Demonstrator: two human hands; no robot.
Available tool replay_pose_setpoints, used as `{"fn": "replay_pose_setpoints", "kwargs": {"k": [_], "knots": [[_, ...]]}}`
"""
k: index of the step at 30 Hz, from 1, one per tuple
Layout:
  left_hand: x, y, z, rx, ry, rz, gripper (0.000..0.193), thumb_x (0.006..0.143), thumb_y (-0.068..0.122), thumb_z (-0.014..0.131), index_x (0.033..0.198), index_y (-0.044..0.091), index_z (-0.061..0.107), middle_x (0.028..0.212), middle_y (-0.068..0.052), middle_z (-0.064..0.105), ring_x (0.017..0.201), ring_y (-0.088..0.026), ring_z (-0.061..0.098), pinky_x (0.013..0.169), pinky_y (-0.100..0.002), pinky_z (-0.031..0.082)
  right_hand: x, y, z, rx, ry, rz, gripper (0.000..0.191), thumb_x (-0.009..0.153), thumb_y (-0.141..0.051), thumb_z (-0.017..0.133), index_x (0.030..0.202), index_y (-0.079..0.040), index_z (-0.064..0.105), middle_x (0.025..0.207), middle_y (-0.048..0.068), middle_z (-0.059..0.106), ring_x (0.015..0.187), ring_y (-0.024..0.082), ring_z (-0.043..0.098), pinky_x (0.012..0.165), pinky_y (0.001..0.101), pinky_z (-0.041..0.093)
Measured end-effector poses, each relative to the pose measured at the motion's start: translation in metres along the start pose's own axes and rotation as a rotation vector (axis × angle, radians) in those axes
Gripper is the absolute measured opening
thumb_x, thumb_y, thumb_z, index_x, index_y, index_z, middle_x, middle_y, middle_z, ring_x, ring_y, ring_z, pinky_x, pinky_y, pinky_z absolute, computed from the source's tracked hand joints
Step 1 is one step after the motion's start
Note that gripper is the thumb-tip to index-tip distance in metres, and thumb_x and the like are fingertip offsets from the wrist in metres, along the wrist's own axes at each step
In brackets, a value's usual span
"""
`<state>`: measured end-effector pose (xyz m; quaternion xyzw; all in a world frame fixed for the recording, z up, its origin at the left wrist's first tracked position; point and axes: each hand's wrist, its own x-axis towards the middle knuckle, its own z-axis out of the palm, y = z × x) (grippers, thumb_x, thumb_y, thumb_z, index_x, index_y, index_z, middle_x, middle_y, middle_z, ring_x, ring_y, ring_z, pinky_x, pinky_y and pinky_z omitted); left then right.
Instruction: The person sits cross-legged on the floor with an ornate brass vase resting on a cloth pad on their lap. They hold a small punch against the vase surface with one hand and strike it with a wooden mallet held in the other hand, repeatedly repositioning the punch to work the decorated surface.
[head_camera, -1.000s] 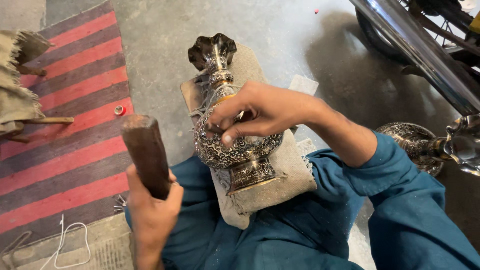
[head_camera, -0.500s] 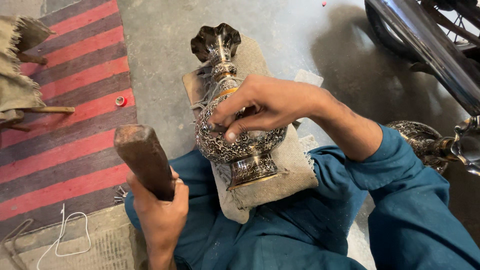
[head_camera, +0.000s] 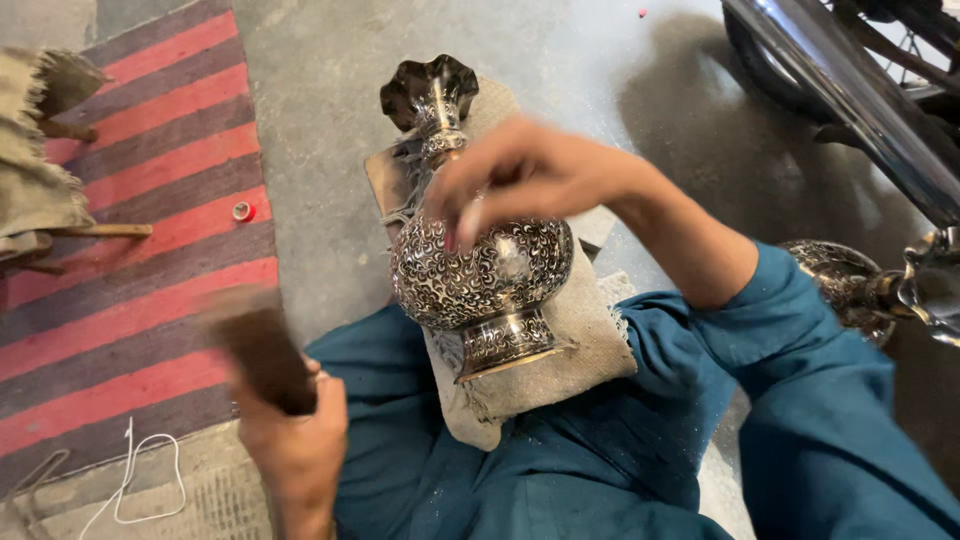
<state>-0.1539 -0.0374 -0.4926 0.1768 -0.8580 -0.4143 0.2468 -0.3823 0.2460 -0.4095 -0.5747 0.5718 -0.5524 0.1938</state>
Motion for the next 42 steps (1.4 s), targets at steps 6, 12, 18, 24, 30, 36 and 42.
{"fn": "replay_pose_setpoints", "kwargs": {"k": [6,12,18,24,30,36,42], "knots": [[-0.027,-0.05,0.014,-0.145,-0.105,0.024,0.042,0.087,-0.004,0.07,0.124,0.002,0.049,0.1,-0.006,0.06,0.087,-0.016,0.06,0.082,-0.029,0.051,-0.058,0.019,0.008,0.227,0.627,-0.071,0.02,0.111,0.0,0.062,0.131,0.002,0.062,0.097,0.012,0.075,0.101,0.023,0.077,0.096,0.0364,0.065],[-0.034,-0.064,0.033,-0.395,-0.226,-0.127,0.048,0.08,-0.008,0.066,0.123,0.003,0.046,0.095,-0.005,0.059,0.084,-0.015,0.059,0.079,-0.03,0.051,-0.047,0.001,0.071,0.034,0.817,0.061,0.024,0.092,0.009,0.068,0.115,0.004,0.062,0.101,0.011,0.071,0.101,0.022,0.075,0.087,0.0361,0.065],[-0.022,-0.068,0.034,-0.4,-0.311,-0.33,0.043,0.079,-0.007,0.066,0.115,0.006,0.046,0.087,-0.004,0.06,0.065,-0.014,0.058,0.053,-0.029,0.05,-0.028,-0.002,0.127,0.013,0.92,0.21,0.018,0.098,0.004,0.071,0.116,0.004,0.068,0.1,0.01,0.077,0.092,0.012,0.073,0.082,0.0252,0.06],[0.004,-0.074,0.046,-0.519,-0.392,-0.165,0.042,0.081,-0.004,0.066,0.115,0.006,0.044,0.091,-0.003,0.058,0.064,-0.01,0.054,0.055,-0.025,0.048,-0.018,0.038,0.141,-0.035,1.03,0.245,0.02,0.102,0.002,0.066,0.122,0.002,0.063,0.102,0.009,0.078,0.092,0.008,0.069,0.081,0.0227,0.057],[0.044,-0.086,0.035,-0.388,-0.358,0.073,0.039,0.084,-0.003,0.07,0.117,0.002,0.049,0.096,-0.007,0.064,0.086,-0.015,0.064,0.081,-0.031,0.052,0.005,0.048,0.144,-0.175,1.009,0.265,0.019,0.104,0.001,0.064,0.124,0.0,0.062,0.105,0.009,0.078,0.096,0.009,0.071,0.08,0.0223,0.057],[0.074,-0.063,0.016,-0.216,-0.379,0.229,0.047,0.084,0.0,0.071,0.125,0.002,0.047,0.096,-0.01,0.066,0.085,-0.019,0.067,0.079,-0.034,0.054,0.009,0.032,0.102,-0.335,0.654,0.288,0.023,0.1,-0.007,0.072,0.123,-0.002,0.067,0.1,0.007,0.08,0.09,0.01,0.076,0.075,0.0234,0.062],[0.097,-0.027,0.003,-0.044,-0.456,0.279,0.065,0.081,0.003,0.07,0.141,0.008,0.045,0.101,-0.017,0.07,0.087,-0.031,0.074,0.077,-0.043,0.056,0.007,0.024,0.08,-0.436,0.508,0.269,0.029,0.096,-0.009,0.077,0.123,-0.002,0.069,0.093,0.005,0.08,0.079,0.009,0.078,0.066,0.0217,0.061]]}}
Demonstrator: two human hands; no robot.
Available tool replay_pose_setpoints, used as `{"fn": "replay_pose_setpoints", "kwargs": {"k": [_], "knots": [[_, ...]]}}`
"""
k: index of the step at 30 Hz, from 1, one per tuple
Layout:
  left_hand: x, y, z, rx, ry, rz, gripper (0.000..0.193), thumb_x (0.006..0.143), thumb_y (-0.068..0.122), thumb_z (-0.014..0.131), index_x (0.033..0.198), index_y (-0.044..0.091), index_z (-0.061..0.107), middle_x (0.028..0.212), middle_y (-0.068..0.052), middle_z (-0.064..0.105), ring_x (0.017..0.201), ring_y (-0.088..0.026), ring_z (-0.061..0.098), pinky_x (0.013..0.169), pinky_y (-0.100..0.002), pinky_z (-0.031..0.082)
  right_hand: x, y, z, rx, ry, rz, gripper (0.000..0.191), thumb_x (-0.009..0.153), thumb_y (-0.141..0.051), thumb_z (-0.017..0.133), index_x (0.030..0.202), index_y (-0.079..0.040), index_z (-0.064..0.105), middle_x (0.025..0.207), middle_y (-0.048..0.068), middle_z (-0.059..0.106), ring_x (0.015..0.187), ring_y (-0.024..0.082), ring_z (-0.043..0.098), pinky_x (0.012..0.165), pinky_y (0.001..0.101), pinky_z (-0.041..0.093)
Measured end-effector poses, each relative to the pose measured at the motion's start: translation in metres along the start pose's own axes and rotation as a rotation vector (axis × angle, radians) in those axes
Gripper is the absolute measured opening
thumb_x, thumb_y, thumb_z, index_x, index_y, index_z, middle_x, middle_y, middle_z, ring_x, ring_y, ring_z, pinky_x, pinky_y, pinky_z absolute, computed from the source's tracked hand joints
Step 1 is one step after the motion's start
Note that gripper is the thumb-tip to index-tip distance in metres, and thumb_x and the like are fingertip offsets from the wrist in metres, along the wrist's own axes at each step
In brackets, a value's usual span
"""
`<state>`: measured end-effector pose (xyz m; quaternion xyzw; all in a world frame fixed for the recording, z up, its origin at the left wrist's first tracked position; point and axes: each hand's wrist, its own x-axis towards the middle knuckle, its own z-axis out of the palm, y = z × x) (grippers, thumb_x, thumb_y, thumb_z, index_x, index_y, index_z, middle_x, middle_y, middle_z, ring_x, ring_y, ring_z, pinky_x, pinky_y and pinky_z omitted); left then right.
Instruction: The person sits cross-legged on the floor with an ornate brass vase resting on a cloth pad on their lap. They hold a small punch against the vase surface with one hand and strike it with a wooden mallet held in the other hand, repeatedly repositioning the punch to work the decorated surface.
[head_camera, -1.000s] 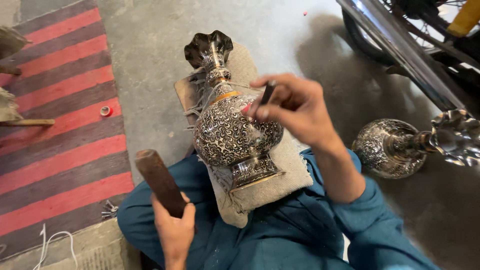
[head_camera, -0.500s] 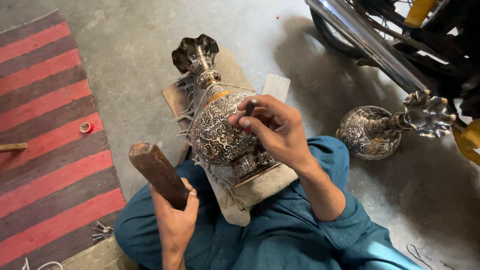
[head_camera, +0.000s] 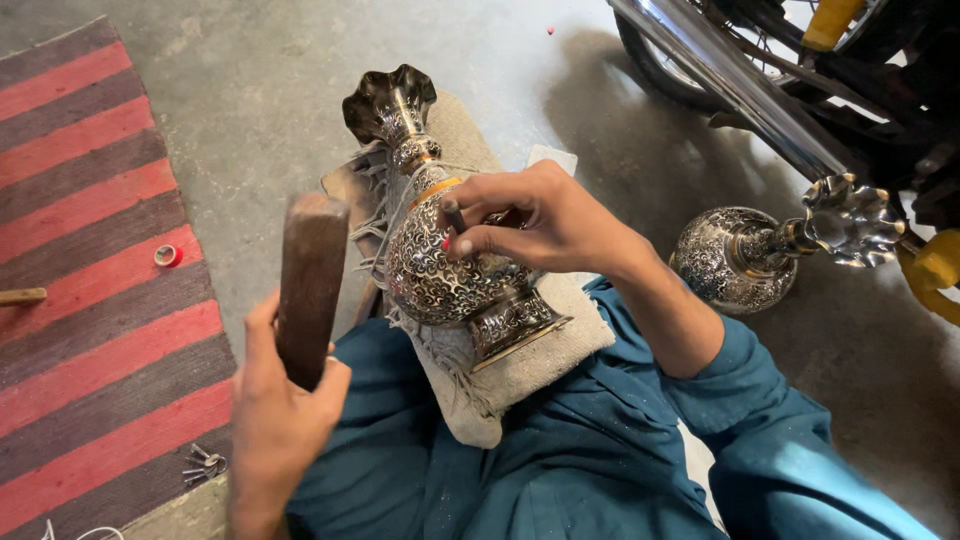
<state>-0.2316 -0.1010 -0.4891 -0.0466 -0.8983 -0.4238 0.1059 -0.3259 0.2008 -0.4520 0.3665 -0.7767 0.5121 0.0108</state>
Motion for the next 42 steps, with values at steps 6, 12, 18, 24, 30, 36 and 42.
{"fn": "replay_pose_setpoints", "kwargs": {"k": [6,12,18,24,30,36,42], "knots": [[0.017,0.022,-0.021,0.149,-0.056,0.064,0.076,0.078,0.003,0.072,0.148,0.014,0.043,0.118,-0.024,0.07,0.099,-0.046,0.07,0.074,-0.05,0.055,-0.005,0.001,0.001,0.018,-0.004,-0.087,0.025,0.097,-0.009,0.077,0.12,-0.003,0.07,0.097,0.005,0.079,0.083,0.01,0.078,0.067,0.0222,0.06],[0.032,0.043,-0.028,0.072,-0.079,0.023,0.077,0.081,0.007,0.069,0.151,0.019,0.039,0.103,-0.019,0.071,0.092,-0.039,0.075,0.076,-0.049,0.056,-0.007,0.004,-0.002,-0.059,-0.01,-0.08,0.023,0.093,-0.012,0.082,0.113,-0.004,0.074,0.088,0.004,0.078,0.076,0.01,0.074,0.063,0.0243,0.055],[0.043,0.051,-0.029,0.194,-0.135,0.206,0.084,0.077,0.004,0.074,0.152,0.018,0.041,0.118,-0.019,0.066,0.101,-0.041,0.067,0.079,-0.05,0.053,-0.005,0.005,-0.005,-0.018,0.001,-0.097,0.028,0.096,-0.015,0.081,0.121,-0.006,0.072,0.096,0.004,0.079,0.08,0.008,0.075,0.065,0.023,0.057],[0.042,0.05,-0.028,0.178,-0.063,0.342,0.083,0.075,0.005,0.074,0.151,0.016,0.042,0.122,-0.02,0.064,0.108,-0.042,0.064,0.085,-0.049,0.052,-0.005,0.006,-0.002,-0.08,0.009,-0.041,0.034,0.09,-0.014,0.084,0.121,-0.006,0.073,0.084,0.004,0.078,0.069,0.01,0.071,0.058,0.024,0.053],[0.043,0.05,-0.028,0.177,-0.085,0.238,0.08,0.078,0.005,0.075,0.151,0.017,0.043,0.122,-0.017,0.064,0.106,-0.039,0.065,0.084,-0.047,0.052,-0.004,0.007,0.0,0.003,-0.006,-0.067,0.034,0.093,-0.014,0.081,0.125,-0.007,0.071,0.095,0.005,0.08,0.084,0.01,0.078,0.07,0.0236,0.061],[0.045,0.044,-0.03,0.068,-0.046,0.276,0.074,0.083,0.005,0.071,0.15,0.018,0.042,0.119,-0.015,0.064,0.109,-0.037,0.066,0.085,-0.047,0.053,-0.002,0.009,0.001,0.0,-0.01,-0.094,0.035,0.093,-0.013,0.082,0.126,-0.006,0.071,0.098,0.007,0.08,0.086,0.012,0.078,0.074,0.0256,0.061],[0.046,0.042,-0.025,0.106,-0.07,0.118,0.075,0.084,0.005,0.069,0.152,0.017,0.041,0.101,-0.011,0.064,0.094,-0.033,0.067,0.074,-0.047,0.051,-0.002,0.011,-0.002,0.022,-0.025,-0.061,0.034,0.092,-0.014,0.082,0.124,-0.007,0.072,0.098,0.007,0.081,0.083,0.012,0.078,0.069,0.0246,0.06]]}}
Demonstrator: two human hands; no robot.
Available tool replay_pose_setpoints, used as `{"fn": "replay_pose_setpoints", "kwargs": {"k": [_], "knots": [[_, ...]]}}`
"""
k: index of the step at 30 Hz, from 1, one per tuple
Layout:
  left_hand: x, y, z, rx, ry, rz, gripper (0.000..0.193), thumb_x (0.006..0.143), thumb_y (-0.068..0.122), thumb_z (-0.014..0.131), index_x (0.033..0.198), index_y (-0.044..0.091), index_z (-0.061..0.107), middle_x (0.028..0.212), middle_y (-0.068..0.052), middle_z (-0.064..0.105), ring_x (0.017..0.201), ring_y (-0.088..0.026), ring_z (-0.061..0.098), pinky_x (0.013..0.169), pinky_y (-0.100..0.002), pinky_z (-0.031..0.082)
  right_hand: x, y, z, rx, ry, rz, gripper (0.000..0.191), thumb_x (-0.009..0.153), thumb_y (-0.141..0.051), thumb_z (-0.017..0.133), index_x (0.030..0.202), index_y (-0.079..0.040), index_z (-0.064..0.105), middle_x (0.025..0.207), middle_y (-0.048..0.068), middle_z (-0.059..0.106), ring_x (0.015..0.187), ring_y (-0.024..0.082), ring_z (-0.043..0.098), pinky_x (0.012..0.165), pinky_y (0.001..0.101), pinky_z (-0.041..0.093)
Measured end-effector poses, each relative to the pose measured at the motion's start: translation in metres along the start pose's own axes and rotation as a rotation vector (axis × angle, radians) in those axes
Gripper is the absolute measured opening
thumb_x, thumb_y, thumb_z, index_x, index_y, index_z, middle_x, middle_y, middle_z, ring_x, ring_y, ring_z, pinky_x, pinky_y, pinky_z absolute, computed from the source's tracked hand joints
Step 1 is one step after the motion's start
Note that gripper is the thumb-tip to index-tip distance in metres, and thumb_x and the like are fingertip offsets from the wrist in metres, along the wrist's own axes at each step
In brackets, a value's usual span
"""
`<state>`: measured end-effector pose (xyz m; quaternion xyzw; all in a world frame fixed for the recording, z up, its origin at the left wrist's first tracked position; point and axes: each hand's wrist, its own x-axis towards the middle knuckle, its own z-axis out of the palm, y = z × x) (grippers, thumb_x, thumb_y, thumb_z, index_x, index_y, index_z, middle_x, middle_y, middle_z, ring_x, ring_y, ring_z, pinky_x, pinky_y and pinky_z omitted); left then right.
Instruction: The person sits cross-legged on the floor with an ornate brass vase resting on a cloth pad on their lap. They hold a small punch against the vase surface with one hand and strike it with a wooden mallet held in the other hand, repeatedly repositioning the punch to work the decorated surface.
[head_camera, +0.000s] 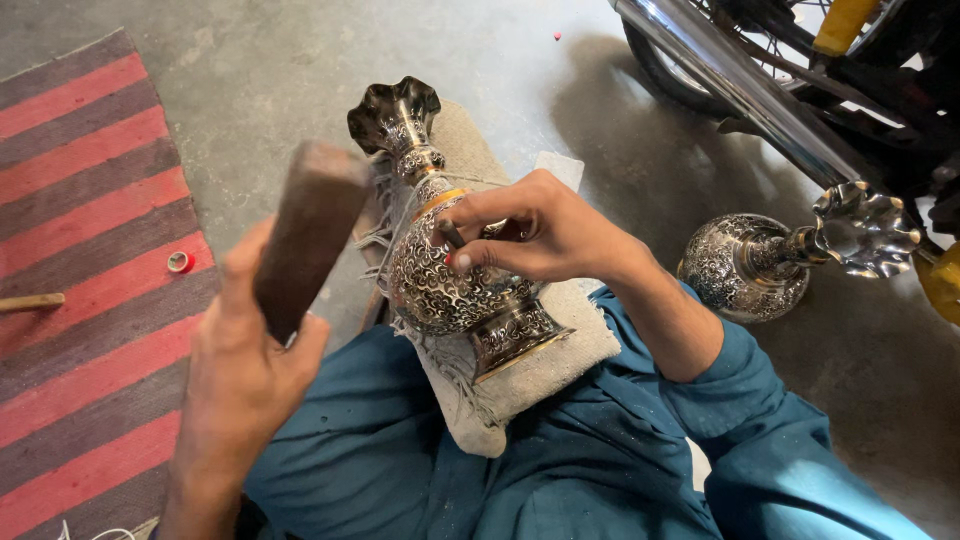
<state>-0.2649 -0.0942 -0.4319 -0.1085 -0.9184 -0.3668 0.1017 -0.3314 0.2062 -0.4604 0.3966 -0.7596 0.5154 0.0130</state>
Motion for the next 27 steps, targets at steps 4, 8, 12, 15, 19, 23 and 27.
{"fn": "replay_pose_setpoints", "kwargs": {"k": [4,8,12,15,19,23,27], "knots": [[0.0,0.0,0.002,0.271,0.06,0.178,0.077,0.081,0.003,0.072,0.151,0.021,0.043,0.098,-0.014,0.063,0.092,-0.036,0.069,0.082,-0.05,0.053,-0.001,0.001,0.0,0.001,-0.002,-0.051,0.035,0.093,-0.014,0.082,0.125,-0.006,0.071,0.098,0.006,0.08,0.088,0.012,0.078,0.075,0.0251,0.061],[0.0,-0.001,0.002,0.314,0.063,0.19,0.075,0.083,0.003,0.073,0.151,0.021,0.045,0.098,-0.014,0.062,0.092,-0.035,0.068,0.082,-0.05,0.054,-0.001,-0.001,-0.001,0.05,-0.018,-0.022,0.031,0.094,-0.013,0.081,0.123,-0.006,0.072,0.097,0.006,0.08,0.087,0.011,0.078,0.076,0.0253,0.062],[0.0,-0.001,0.002,-0.134,0.128,0.175,0.07,0.087,0.003,0.066,0.15,0.016,0.041,0.131,-0.014,0.063,0.123,-0.034,0.066,0.098,-0.046,0.057,0.0,-0.003,-0.001,0.078,-0.021,-0.023,0.031,0.094,-0.012,0.081,0.123,-0.005,0.071,0.098,0.006,0.08,0.087,0.011,0.077,0.076,0.026,0.061],[0.001,0.0,0.001,0.463,0.039,0.251,0.075,0.079,0.0,0.076,0.148,0.017,0.051,0.104,-0.019,0.062,0.103,-0.044,0.063,0.096,-0.056,0.05,0.001,-0.005,-0.002,0.022,-0.025,-0.022,0.031,0.092,-0.013,0.082,0.121,-0.006,0.072,0.094,0.005,0.079,0.082,0.01,0.075,0.073,0.0262,0.058],[0.003,-0.001,0.003,0.105,0.153,0.285,0.073,0.08,-0.003,0.068,0.148,0.011,0.046,0.136,-0.021,0.06,0.124,-0.044,0.062,0.102,-0.05,0.051,0.002,-0.005,-0.003,0.068,-0.027,0.012,0.035,0.092,-0.015,0.081,0.125,-0.006,0.071,0.091,0.003,0.079,0.08,0.008,0.074,0.07,0.0253,0.057],[0.0,-0.007,0.006,0.359,0.068,0.149,0.075,0.082,-0.001,0.073,0.151,0.018,0.05,0.115,-0.016,0.064,0.113,-0.038,0.065,0.097,-0.05,0.052,0.002,-0.006,-0.005,0.022,-0.055,0.02,0.03,0.093,-0.016,0.081,0.121,-0.007,0.074,0.092,0.003,0.08,0.081,0.009,0.075,0.071,0.0252,0.058],[0.001,-0.015,0.012,-0.16,0.076,-0.087,0.07,0.085,0.007,0.071,0.146,0.014,0.038,0.101,-0.004,0.068,0.095,-0.026,0.072,0.086,-0.041,0.058,0.004,-0.006,-0.006,0.003,-0.049,0.017,0.033,0.091,-0.017,0.083,0.122,-0.007,0.074,0.09,0.003,0.08,0.08,0.009,0.075,0.069,0.0253,0.057]]}}
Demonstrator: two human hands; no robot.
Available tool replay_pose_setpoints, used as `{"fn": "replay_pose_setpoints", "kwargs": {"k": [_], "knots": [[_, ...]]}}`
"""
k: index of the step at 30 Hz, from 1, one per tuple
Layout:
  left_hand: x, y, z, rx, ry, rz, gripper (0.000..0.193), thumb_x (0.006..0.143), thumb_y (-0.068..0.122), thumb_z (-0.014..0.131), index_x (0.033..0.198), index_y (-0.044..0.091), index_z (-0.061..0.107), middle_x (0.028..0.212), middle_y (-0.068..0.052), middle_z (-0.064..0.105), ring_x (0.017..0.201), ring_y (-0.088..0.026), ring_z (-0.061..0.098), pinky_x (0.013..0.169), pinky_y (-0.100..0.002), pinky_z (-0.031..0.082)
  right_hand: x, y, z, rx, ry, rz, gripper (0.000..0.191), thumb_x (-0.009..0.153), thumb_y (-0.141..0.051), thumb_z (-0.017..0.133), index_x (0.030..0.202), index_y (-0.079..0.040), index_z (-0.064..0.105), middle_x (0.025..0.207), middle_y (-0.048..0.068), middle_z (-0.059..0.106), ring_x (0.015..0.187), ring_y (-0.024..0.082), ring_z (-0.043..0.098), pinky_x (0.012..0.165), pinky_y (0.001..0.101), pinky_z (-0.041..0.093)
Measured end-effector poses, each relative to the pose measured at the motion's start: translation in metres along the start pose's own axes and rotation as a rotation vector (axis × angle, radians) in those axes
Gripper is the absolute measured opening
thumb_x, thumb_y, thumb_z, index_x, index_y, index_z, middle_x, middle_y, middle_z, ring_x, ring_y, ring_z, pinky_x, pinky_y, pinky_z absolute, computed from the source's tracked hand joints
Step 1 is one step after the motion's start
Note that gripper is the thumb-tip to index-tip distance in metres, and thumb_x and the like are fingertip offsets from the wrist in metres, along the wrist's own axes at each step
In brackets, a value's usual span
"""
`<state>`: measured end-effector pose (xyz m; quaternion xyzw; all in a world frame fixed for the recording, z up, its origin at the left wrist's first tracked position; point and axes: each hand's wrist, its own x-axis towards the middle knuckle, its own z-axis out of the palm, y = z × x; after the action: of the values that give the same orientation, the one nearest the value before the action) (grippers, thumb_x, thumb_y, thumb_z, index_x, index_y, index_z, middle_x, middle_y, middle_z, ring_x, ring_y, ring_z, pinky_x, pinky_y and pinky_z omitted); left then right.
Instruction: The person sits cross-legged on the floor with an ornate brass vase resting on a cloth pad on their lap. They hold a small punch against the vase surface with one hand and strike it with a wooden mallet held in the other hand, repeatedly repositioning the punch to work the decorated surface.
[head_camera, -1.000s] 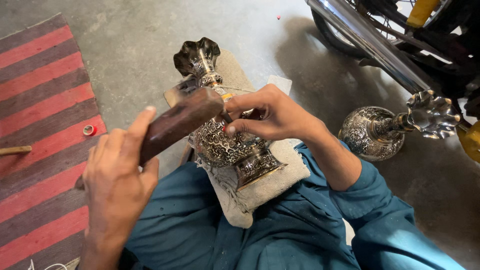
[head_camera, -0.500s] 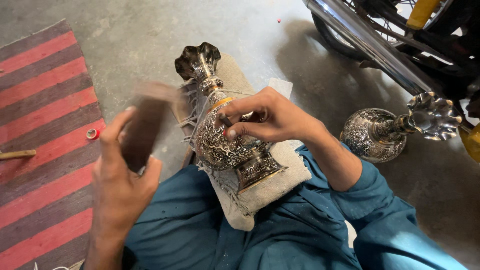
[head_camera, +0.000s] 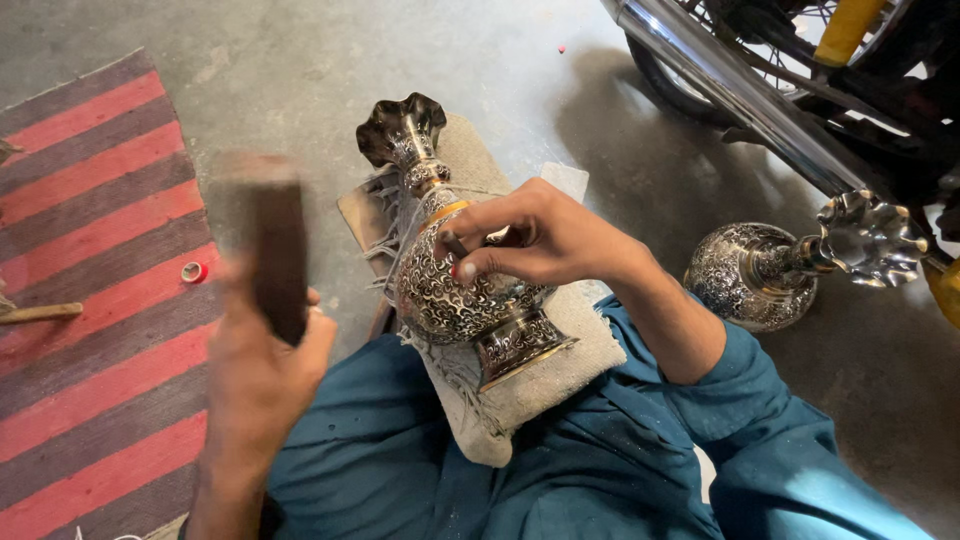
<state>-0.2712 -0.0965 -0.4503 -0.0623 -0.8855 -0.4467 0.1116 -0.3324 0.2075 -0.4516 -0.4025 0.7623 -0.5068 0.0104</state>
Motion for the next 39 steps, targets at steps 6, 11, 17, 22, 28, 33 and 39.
{"fn": "replay_pose_setpoints", "kwargs": {"k": [6,11,17,22,28,33,39], "knots": [[0.0,-0.004,0.002,-0.076,0.078,0.095,0.062,0.091,0.008,0.069,0.148,0.014,0.044,0.104,-0.005,0.069,0.093,-0.027,0.07,0.088,-0.043,0.056,0.0,0.003,-0.002,0.026,-0.014,-0.006,0.036,0.092,-0.017,0.081,0.126,-0.009,0.072,0.093,0.004,0.081,0.081,0.009,0.076,0.069,0.0251,0.058],[0.002,0.005,-0.003,0.393,0.133,0.463,0.071,0.077,-0.001,0.071,0.144,0.01,0.049,0.125,-0.017,0.058,0.115,-0.041,0.06,0.101,-0.05,0.05,0.001,0.005,-0.001,0.079,-0.034,0.0,0.034,0.094,-0.017,0.079,0.126,-0.01,0.071,0.096,0.003,0.081,0.086,0.009,0.078,0.072,0.026,0.061],[0.002,0.008,-0.002,0.552,0.038,0.293,0.074,0.081,-0.001,0.073,0.149,0.019,0.052,0.113,-0.017,0.062,0.11,-0.039,0.064,0.099,-0.05,0.051,0.002,0.004,-0.002,0.007,-0.031,0.015,0.034,0.092,-0.015,0.081,0.124,-0.008,0.073,0.09,0.004,0.08,0.078,0.01,0.075,0.07,0.027,0.058],[-0.005,-0.003,-0.002,0.135,0.055,0.143,0.069,0.086,0.001,0.069,0.149,0.009,0.041,0.114,-0.017,0.07,0.104,-0.031,0.072,0.087,-0.04,0.056,-0.002,0.001,-0.002,0.051,0.035,0.018,0.038,0.092,-0.014,0.08,0.128,-0.007,0.07,0.092,0.004,0.08,0.081,0.009,0.075,0.074,0.0262,0.058],[-0.011,-0.004,0.007,-0.084,0.041,0.062,0.068,0.089,0.001,0.067,0.148,0.009,0.037,0.104,-0.013,0.068,0.092,-0.021,0.07,0.083,-0.033,0.057,-0.003,-0.002,-0.002,0.044,0.021,0.009,0.038,0.091,-0.016,0.082,0.126,-0.005,0.071,0.092,0.006,0.08,0.082,0.011,0.075,0.073,0.0274,0.058],[-0.006,0.005,-0.004,0.697,-0.035,0.373,0.087,0.076,0.004,0.084,0.15,0.021,0.042,0.096,-0.014,0.07,0.088,-0.032,0.07,0.082,-0.041,0.056,0.001,0.0,-0.004,0.047,-0.013,0.003,0.038,0.092,-0.019,0.081,0.126,-0.006,0.07,0.096,0.007,0.08,0.087,0.011,0.077,0.076,0.0275,0.062],[-0.002,0.02,-0.005,0.623,0.031,0.416,0.082,0.077,0.0,0.076,0.151,0.021,0.049,0.094,-0.014,0.06,0.095,-0.037,0.064,0.089,-0.049,0.052,-0.001,0.003,-0.004,0.075,-0.014,0.017,0.037,0.093,-0.019,0.08,0.126,-0.006,0.07,0.097,0.007,0.08,0.088,0.012,0.077,0.074,0.0279,0.062]]}}
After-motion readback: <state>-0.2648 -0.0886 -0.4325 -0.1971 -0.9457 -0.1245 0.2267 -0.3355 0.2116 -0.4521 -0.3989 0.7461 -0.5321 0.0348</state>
